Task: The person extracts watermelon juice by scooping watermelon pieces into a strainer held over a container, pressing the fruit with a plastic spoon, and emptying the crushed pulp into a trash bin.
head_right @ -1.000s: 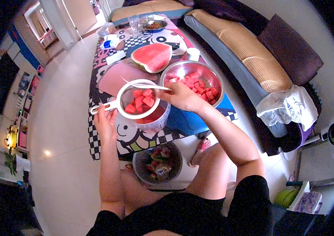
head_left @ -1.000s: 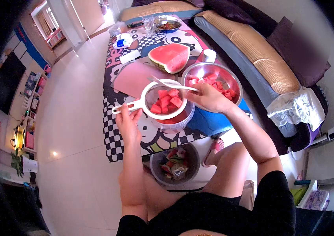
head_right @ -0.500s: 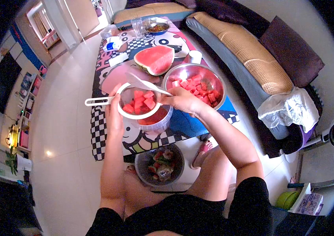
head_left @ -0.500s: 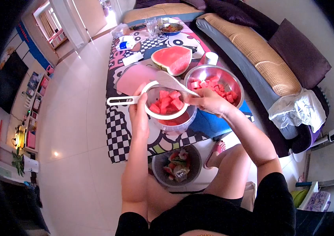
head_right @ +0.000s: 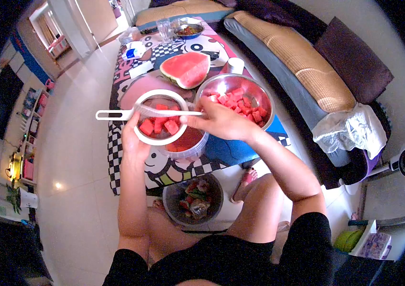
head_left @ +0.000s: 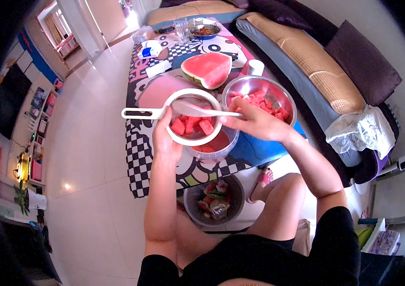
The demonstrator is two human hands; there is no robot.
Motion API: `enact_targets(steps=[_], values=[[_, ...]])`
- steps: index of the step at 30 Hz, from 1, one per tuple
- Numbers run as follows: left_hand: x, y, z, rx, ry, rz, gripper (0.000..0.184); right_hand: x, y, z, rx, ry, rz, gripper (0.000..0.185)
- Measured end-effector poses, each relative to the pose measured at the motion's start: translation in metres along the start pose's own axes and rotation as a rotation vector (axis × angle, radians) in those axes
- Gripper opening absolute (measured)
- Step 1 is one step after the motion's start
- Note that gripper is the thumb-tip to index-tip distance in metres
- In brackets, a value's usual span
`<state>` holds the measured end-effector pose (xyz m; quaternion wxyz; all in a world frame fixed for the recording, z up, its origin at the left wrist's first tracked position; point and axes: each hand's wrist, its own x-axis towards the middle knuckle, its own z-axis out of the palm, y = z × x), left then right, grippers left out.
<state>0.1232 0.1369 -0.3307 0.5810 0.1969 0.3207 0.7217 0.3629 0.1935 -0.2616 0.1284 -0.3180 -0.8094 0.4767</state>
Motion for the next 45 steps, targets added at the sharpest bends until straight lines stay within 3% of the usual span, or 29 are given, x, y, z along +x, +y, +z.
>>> enact_targets(steps=[2,3,5,8,9,11,14,21,24,28,34,37,41,45], values=[[-0.004,0.001,0.001,0.011,-0.017,-0.002,0.036,0.001,0.025,0.000,-0.186,0.064,-0.112,0.043],[-0.005,0.000,-0.001,0.020,-0.026,0.007,0.036,-0.002,0.042,-0.007,-0.111,0.010,-0.066,0.047],[-0.003,-0.001,-0.006,0.037,-0.048,0.023,0.037,-0.007,0.091,-0.001,0.482,0.099,0.054,0.045],[-0.005,-0.002,-0.001,0.075,-0.023,0.079,0.037,-0.020,0.012,-0.027,-0.391,0.188,-0.048,0.038],[-0.007,-0.002,0.002,0.101,0.006,0.102,0.037,-0.024,-0.019,-0.031,-0.475,0.204,0.009,0.032],[-0.005,-0.003,0.000,0.116,-0.020,0.112,0.038,-0.029,-0.031,-0.038,-0.507,0.227,-0.084,0.031],[-0.005,-0.003,0.000,0.116,-0.043,0.110,0.040,-0.033,-0.040,-0.040,-0.670,0.186,-0.056,0.028],[-0.001,-0.001,-0.001,0.079,0.010,0.106,0.039,-0.046,-0.041,-0.034,-0.760,0.207,0.013,0.026],[-0.001,-0.003,0.001,0.069,0.004,0.110,0.039,-0.038,-0.026,-0.024,-0.728,0.219,-0.106,0.027],[0.000,-0.004,-0.001,0.075,-0.014,0.101,0.039,-0.030,-0.032,-0.012,-0.826,0.165,0.105,0.030],[-0.002,-0.004,-0.001,0.112,0.000,0.108,0.041,-0.038,-0.047,-0.009,-0.690,0.377,-0.079,0.038],[-0.006,-0.003,0.002,0.129,-0.028,0.114,0.043,-0.036,-0.046,-0.005,-0.867,0.163,0.164,0.037],[-0.005,-0.007,0.001,0.116,-0.035,0.124,0.043,-0.031,-0.039,0.000,-0.719,0.169,0.133,0.038],[-0.006,-0.013,0.004,0.113,0.005,0.111,0.045,-0.027,-0.043,0.007,-0.824,0.150,0.207,0.040]])
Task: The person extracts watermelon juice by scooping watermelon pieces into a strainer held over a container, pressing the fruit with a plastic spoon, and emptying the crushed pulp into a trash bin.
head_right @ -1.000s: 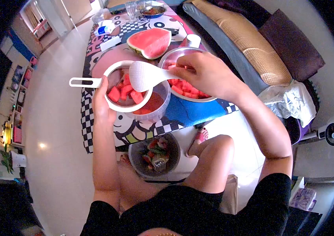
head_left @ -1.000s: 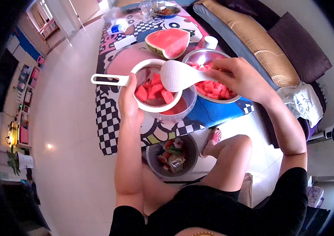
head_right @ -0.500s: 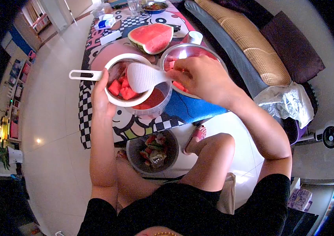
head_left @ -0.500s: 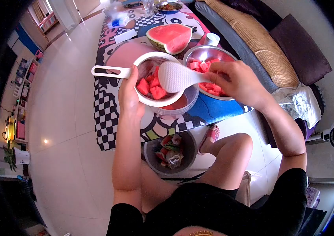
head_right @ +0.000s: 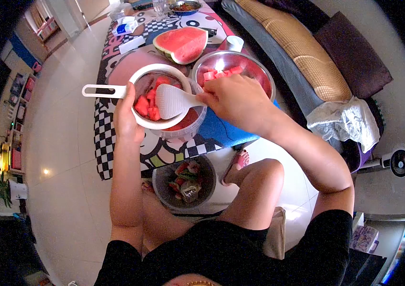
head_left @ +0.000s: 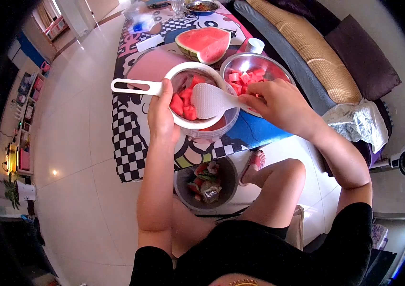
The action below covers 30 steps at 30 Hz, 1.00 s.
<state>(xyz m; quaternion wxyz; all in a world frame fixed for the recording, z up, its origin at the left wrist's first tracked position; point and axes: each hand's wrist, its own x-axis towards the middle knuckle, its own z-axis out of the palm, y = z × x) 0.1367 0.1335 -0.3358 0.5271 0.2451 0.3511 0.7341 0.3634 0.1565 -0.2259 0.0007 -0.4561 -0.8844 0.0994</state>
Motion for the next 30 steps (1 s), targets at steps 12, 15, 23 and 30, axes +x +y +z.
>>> enact_targets(steps=[12,15,23,30], values=[[-0.006,-0.004,0.010,0.045,0.017,0.029,0.046,0.020,-0.006,-0.003,-0.086,-0.086,-0.046,0.041],[-0.011,-0.005,0.018,0.098,0.017,0.037,0.047,0.028,-0.011,0.000,-0.153,-0.105,-0.058,0.042],[-0.007,0.007,0.017,0.044,0.082,0.004,0.046,0.031,-0.015,-0.008,-0.159,0.009,0.026,0.035],[0.003,0.003,0.004,-0.049,0.123,-0.012,0.038,0.028,0.009,-0.022,0.037,0.234,-0.170,0.027]])
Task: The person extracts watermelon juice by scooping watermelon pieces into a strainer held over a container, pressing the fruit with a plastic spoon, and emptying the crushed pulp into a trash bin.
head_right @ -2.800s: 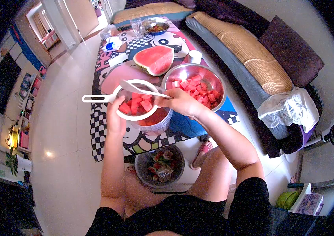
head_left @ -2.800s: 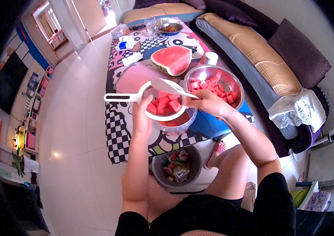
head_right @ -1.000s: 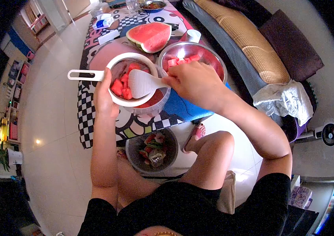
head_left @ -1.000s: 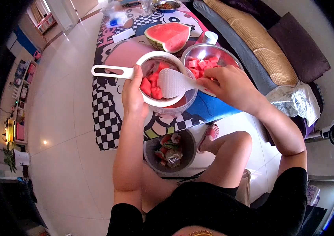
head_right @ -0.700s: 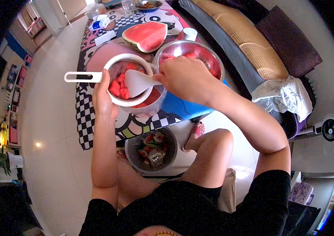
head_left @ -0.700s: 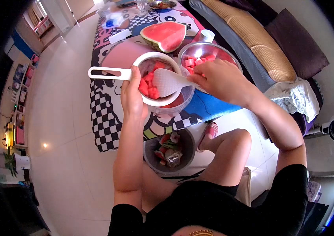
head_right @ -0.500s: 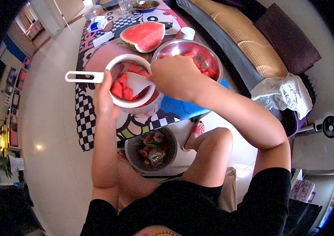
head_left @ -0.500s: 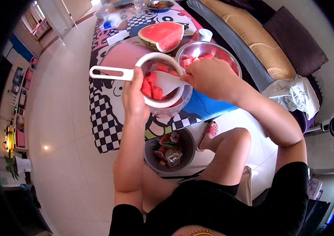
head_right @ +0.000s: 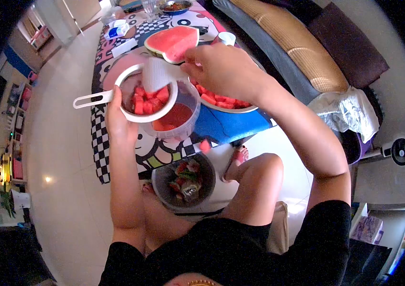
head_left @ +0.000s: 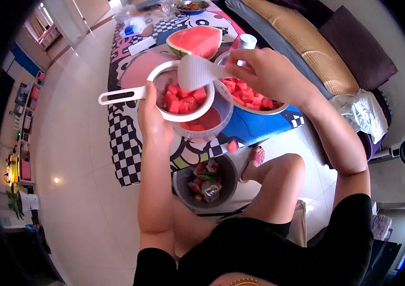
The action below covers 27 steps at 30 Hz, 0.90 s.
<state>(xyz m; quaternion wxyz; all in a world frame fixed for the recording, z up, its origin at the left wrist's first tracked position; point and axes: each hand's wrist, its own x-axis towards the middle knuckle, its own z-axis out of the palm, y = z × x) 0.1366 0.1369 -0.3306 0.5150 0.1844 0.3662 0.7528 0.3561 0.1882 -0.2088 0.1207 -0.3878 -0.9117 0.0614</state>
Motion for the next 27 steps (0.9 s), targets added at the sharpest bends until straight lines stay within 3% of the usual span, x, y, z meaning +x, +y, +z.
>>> enact_targets(steps=[8,11,17,27], values=[[0.007,-0.005,0.002,-0.026,0.025,0.036,0.036,-0.006,0.015,0.016,0.326,0.043,-0.110,0.031],[0.007,-0.005,0.002,-0.021,0.016,0.049,0.037,-0.012,-0.001,0.004,0.294,-0.218,0.066,0.031],[-0.002,-0.002,0.012,0.024,0.060,0.083,0.041,-0.017,-0.015,-0.005,0.312,-0.412,0.134,0.036],[0.001,-0.009,0.009,-0.018,0.006,0.078,0.043,-0.009,-0.020,0.013,0.284,-0.403,0.050,0.038]])
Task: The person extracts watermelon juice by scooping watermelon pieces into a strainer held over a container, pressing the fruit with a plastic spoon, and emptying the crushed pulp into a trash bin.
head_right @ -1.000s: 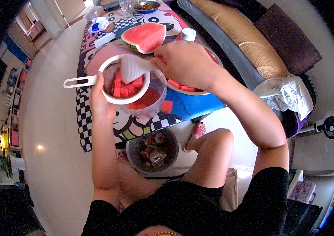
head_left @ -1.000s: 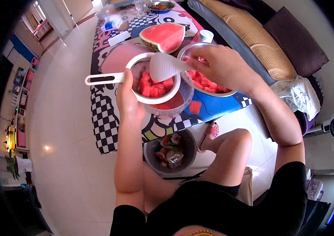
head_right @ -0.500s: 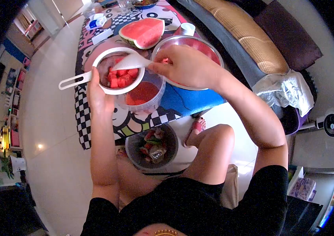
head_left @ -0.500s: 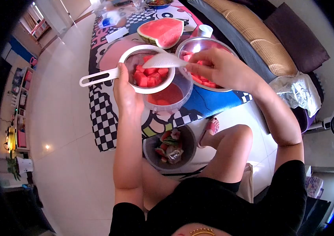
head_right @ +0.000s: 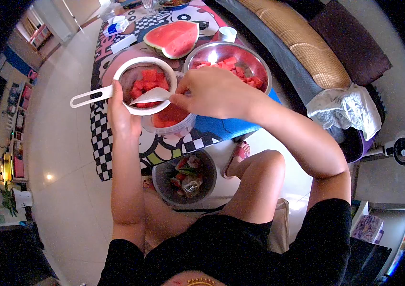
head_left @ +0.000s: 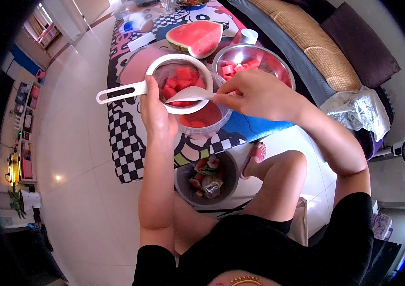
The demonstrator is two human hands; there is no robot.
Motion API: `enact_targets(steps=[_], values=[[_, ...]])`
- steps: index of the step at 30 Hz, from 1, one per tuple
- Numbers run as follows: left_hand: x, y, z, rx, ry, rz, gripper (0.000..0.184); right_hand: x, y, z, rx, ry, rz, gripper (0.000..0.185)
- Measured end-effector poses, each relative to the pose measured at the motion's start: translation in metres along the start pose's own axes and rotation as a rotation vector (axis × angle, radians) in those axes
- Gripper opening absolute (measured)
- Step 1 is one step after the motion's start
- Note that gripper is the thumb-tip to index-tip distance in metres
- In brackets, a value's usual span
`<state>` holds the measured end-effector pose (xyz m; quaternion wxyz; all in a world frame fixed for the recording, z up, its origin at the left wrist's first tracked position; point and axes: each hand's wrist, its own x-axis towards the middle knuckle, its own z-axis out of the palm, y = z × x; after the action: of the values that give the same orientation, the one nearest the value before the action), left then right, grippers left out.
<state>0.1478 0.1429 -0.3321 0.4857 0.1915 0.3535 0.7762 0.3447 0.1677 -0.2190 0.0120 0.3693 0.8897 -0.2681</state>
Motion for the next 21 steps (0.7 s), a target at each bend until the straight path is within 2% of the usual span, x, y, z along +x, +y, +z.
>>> enact_targets(steps=[5,8,11,12,15,16,19,21], values=[[0.000,0.000,0.000,0.012,-0.017,-0.018,0.042,0.007,0.002,0.007,0.042,-0.058,0.068,0.040],[0.002,-0.001,-0.003,-0.009,-0.015,-0.056,0.042,0.012,0.029,0.015,0.171,0.011,-0.059,0.041],[0.005,-0.004,-0.006,-0.042,-0.046,-0.072,0.043,0.013,0.041,0.008,0.414,-0.011,-0.038,0.041],[0.006,-0.004,-0.007,-0.053,-0.063,-0.071,0.043,0.005,0.028,-0.006,0.309,-0.041,0.090,0.041],[0.007,-0.002,-0.008,-0.076,-0.097,-0.070,0.044,-0.009,0.022,-0.030,0.398,-0.107,0.060,0.041],[0.007,-0.001,-0.009,-0.070,-0.075,-0.072,0.042,-0.011,0.021,-0.030,0.323,-0.025,0.014,0.042],[0.005,0.001,-0.008,-0.043,-0.043,-0.071,0.042,-0.020,-0.006,-0.045,0.095,0.036,0.228,0.039],[0.001,0.004,-0.003,-0.013,-0.069,-0.057,0.047,-0.014,0.022,-0.026,-0.047,0.180,0.033,0.038]])
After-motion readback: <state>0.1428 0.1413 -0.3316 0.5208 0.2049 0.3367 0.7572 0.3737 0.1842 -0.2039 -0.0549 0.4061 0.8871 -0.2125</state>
